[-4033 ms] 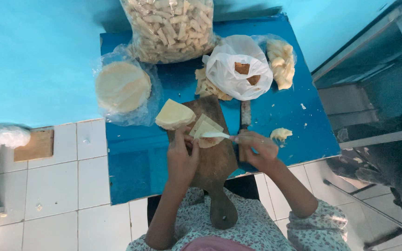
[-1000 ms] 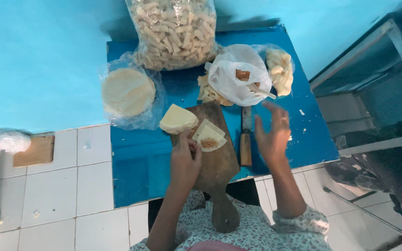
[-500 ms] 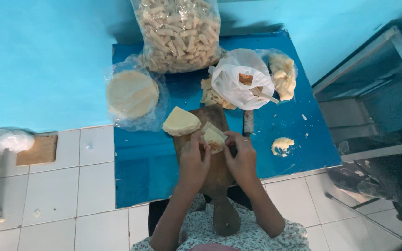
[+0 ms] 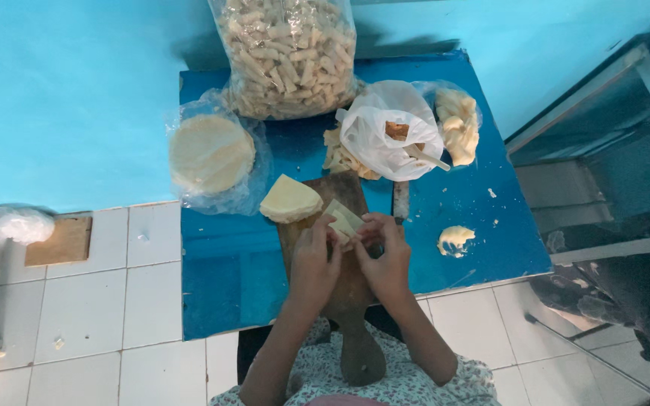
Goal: The person spoons brown filling from a plastic bag onto small triangular dough pieces on a wooden board, folds the dough over the filling, and sets the filled pastries on the board. They repeat this cycle, occasionally repositioning dough pieces and reaching into the bag for more filling.
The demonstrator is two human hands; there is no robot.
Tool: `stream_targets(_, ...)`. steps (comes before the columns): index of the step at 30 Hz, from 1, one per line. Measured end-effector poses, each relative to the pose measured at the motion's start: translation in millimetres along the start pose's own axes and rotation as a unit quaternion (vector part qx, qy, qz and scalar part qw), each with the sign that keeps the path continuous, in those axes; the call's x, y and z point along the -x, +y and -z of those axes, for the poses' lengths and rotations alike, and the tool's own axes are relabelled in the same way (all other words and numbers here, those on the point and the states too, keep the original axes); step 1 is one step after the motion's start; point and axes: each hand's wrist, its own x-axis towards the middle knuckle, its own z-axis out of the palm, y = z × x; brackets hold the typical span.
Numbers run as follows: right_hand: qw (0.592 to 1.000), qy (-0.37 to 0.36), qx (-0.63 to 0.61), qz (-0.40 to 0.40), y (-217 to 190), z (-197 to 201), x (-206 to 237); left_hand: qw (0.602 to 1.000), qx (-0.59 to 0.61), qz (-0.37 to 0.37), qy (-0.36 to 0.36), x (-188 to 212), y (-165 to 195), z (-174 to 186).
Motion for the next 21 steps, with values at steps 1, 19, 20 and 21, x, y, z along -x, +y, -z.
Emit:
stream_targets(1, 1.0, 0.0, 0.004, -0.001, 0, 1, -4, 1.0, -0.002, -0.008, 0.003, -6, 2, -2)
stream_targets(19, 0.989, -0.083, 0.07, 0.105, 20, -37, -71, 0.999, -0.009, -0.018, -0.034, -84, -36, 1)
stream_targets(20, 0.989, -0.078, 0.067, 0.103, 22, -41, -72, 0.999, -0.002, -0.02, -0.029, -84, -37, 2)
stream_targets(21, 0.99, -0.073, 0.064, 0.101, 21, -41, -71, 0.999, 0.006, -0.023, -0.025, -85, -38, 3)
